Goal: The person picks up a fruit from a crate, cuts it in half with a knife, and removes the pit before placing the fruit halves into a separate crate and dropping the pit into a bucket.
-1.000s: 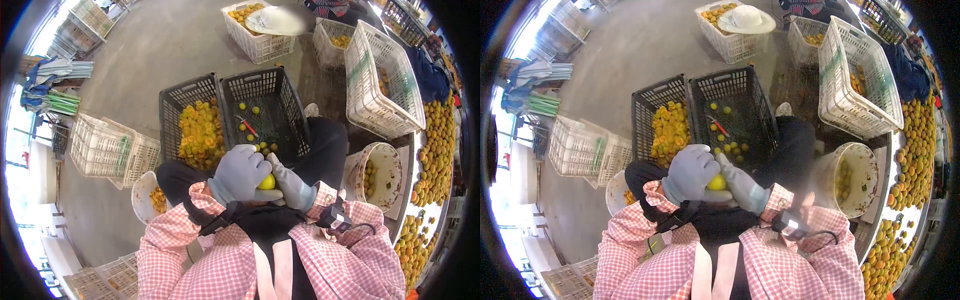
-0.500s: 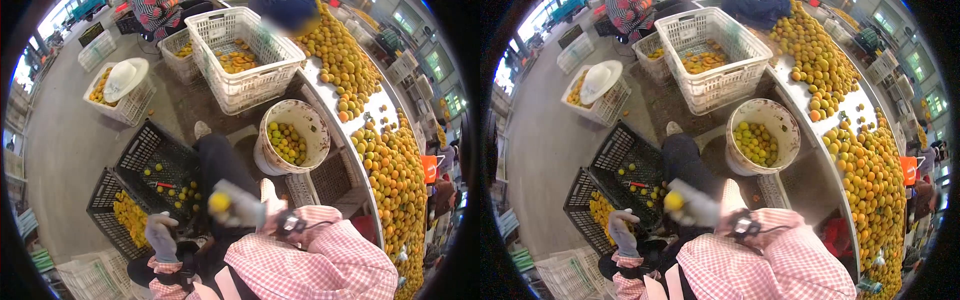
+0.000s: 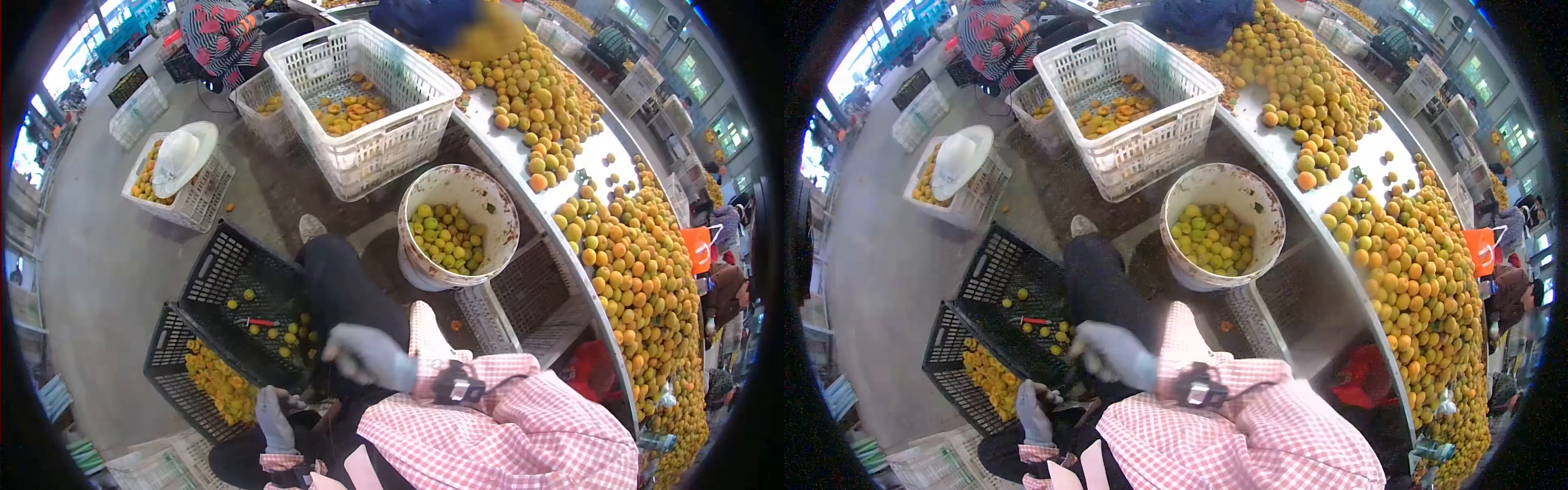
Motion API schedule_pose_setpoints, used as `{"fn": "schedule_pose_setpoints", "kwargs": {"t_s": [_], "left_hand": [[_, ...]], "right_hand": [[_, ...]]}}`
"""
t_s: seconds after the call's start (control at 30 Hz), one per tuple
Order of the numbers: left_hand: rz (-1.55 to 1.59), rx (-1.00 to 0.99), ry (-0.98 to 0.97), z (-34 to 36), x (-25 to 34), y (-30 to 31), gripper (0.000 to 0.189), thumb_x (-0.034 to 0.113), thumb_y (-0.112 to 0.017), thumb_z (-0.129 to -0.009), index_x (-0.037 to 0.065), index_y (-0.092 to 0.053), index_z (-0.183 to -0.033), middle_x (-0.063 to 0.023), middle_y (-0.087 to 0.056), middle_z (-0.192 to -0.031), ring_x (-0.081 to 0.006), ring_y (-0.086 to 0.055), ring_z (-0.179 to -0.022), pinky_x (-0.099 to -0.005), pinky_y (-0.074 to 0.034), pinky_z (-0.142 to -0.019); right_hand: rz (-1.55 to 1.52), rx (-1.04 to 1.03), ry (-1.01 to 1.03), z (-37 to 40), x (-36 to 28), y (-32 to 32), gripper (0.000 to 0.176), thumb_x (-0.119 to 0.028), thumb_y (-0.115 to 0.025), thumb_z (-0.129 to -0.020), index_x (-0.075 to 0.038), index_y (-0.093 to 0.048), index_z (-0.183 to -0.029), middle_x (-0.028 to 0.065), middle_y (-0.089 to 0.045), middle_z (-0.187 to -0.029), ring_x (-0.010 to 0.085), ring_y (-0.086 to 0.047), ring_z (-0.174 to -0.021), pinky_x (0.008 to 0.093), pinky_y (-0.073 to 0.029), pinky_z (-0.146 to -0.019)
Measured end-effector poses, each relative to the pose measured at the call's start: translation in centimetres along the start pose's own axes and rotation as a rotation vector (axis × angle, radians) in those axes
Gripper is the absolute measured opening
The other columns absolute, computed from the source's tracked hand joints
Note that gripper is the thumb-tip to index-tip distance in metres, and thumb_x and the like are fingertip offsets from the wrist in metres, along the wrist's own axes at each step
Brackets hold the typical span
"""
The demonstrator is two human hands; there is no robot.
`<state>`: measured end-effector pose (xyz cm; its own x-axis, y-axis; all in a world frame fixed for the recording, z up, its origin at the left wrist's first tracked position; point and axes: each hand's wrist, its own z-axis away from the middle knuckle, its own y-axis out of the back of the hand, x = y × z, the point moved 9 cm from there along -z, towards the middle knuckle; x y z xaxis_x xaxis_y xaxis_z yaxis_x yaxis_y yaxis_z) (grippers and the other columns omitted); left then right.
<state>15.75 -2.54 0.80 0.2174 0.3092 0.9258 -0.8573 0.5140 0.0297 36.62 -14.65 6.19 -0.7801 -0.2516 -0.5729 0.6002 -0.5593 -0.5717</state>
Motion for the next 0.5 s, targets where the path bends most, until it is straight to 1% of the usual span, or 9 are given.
{"fn": "schedule_pose_setpoints", "kwargs": {"t_s": [0.1, 0.13, 0.23, 0.3, 0.37, 0.4, 0.43, 0.47, 0.5], "left_hand": [[0.004, -0.033, 0.104, -0.1, -2.0, 1.3, 0.030, 0.028, -0.043, -0.099, 0.004, -0.053, -0.084, -0.0083, -0.054, -0.070, -0.0199, -0.059, -0.062, -0.0322, -0.050, -0.058], [-0.187, -0.021, -0.084, -0.7, -0.9, 1.9, 0.026, 0.024, -0.044, -0.098, 0.003, -0.054, -0.086, -0.0090, -0.055, -0.074, -0.0210, -0.059, -0.067, -0.0333, -0.049, -0.060], [-0.369, 0.004, -0.189, -1.1, 0.3, 3.9, 0.017, 0.013, -0.045, -0.096, 0.003, -0.058, -0.090, -0.0105, -0.054, -0.083, -0.0238, -0.057, -0.079, -0.0358, -0.046, -0.065], [-1.024, -0.008, -0.723, 0.5, 4.7, 2.8, 0.017, 0.013, -0.046, -0.096, 0.002, -0.056, -0.088, -0.0093, -0.054, -0.077, -0.0212, -0.056, -0.071, -0.0336, -0.046, -0.063], [-0.039, 0.087, 0.059, -1.5, 1.5, 6.2, 0.019, 0.014, -0.047, -0.097, 0.001, -0.055, -0.086, -0.0075, -0.054, -0.072, -0.0178, -0.057, -0.065, -0.0309, -0.048, -0.062], [0.035, 0.123, 0.091, -1.8, 1.1, 7.3, 0.020, 0.015, -0.048, -0.097, 0.001, -0.054, -0.085, -0.0068, -0.054, -0.071, -0.0164, -0.057, -0.063, -0.0297, -0.049, -0.062], [0.111, 0.149, 0.117, -2.4, 0.7, 8.5, 0.021, 0.016, -0.048, -0.097, 0.001, -0.054, -0.084, -0.0061, -0.054, -0.069, -0.0150, -0.057, -0.061, -0.0285, -0.049, -0.061], [0.115, 0.195, 0.146, -2.7, 0.3, 10.1, 0.021, 0.016, -0.048, -0.097, 0.001, -0.054, -0.084, -0.0061, -0.054, -0.069, -0.0150, -0.057, -0.061, -0.0285, -0.049, -0.061], [0.126, 0.164, 0.122, -3.4, 0.3, 10.7, 0.021, 0.016, -0.048, -0.098, 0.001, -0.054, -0.085, -0.0061, -0.055, -0.070, -0.0151, -0.058, -0.062, -0.0285, -0.050, -0.062]], "right_hand": [[0.290, -0.497, 0.257, -2.8, 1.1, -8.4, 0.032, -0.037, -0.052, -0.093, -0.007, -0.062, -0.091, 0.0017, -0.055, -0.066, 0.0095, -0.051, -0.052, 0.0222, -0.040, -0.046], [0.288, -0.511, 0.246, -3.4, 1.1, -9.4, 0.032, -0.037, -0.052, -0.093, -0.007, -0.062, -0.091, 0.0017, -0.055, -0.066, 0.0095, -0.051, -0.052, 0.0222, -0.040, -0.046], [0.539, -0.612, -0.205, -5.2, 5.9, -11.7, 0.028, -0.031, -0.050, -0.095, -0.007, -0.062, -0.099, 0.0029, -0.060, -0.077, 0.0112, -0.057, -0.059, 0.0241, -0.047, -0.054], [0.613, -0.703, -0.358, -7.1, 9.5, -11.7, 0.025, -0.026, -0.050, -0.095, -0.007, -0.061, -0.106, 0.0051, -0.062, -0.089, 0.0153, -0.062, -0.074, 0.0278, -0.051, -0.066], [1.234, -1.007, 0.441, -12.5, 11.9, -10.9, 0.024, -0.019, -0.054, -0.090, -0.008, -0.061, -0.111, 0.0074, -0.063, -0.101, 0.0212, -0.062, -0.091, 0.0315, -0.051, -0.078], [1.230, -0.974, 0.054, -16.8, 14.2, -7.6, 0.030, -0.017, -0.059, -0.084, -0.009, -0.060, -0.113, 0.0102, -0.061, -0.111, 0.0254, -0.059, -0.103, 0.0346, -0.050, -0.086], [1.478, -1.067, 0.978, -16.5, 9.8, -9.2, 0.030, -0.015, -0.062, -0.079, -0.010, -0.063, -0.109, 0.0100, -0.064, -0.103, 0.0257, -0.062, -0.096, 0.0348, -0.052, -0.081], [1.744, -0.986, 0.646, -21.4, 9.3, -8.8, 0.023, -0.015, -0.061, -0.080, -0.009, -0.065, -0.101, 0.0083, -0.066, -0.091, 0.0225, -0.065, -0.084, 0.0332, -0.053, -0.075], [1.157, -0.621, 0.087, -24.8, 5.1, -6.7, 0.017, -0.015, -0.058, -0.083, -0.009, -0.066, -0.096, 0.0064, -0.066, -0.080, 0.0191, -0.065, -0.073, 0.0319, -0.053, -0.069]]}}
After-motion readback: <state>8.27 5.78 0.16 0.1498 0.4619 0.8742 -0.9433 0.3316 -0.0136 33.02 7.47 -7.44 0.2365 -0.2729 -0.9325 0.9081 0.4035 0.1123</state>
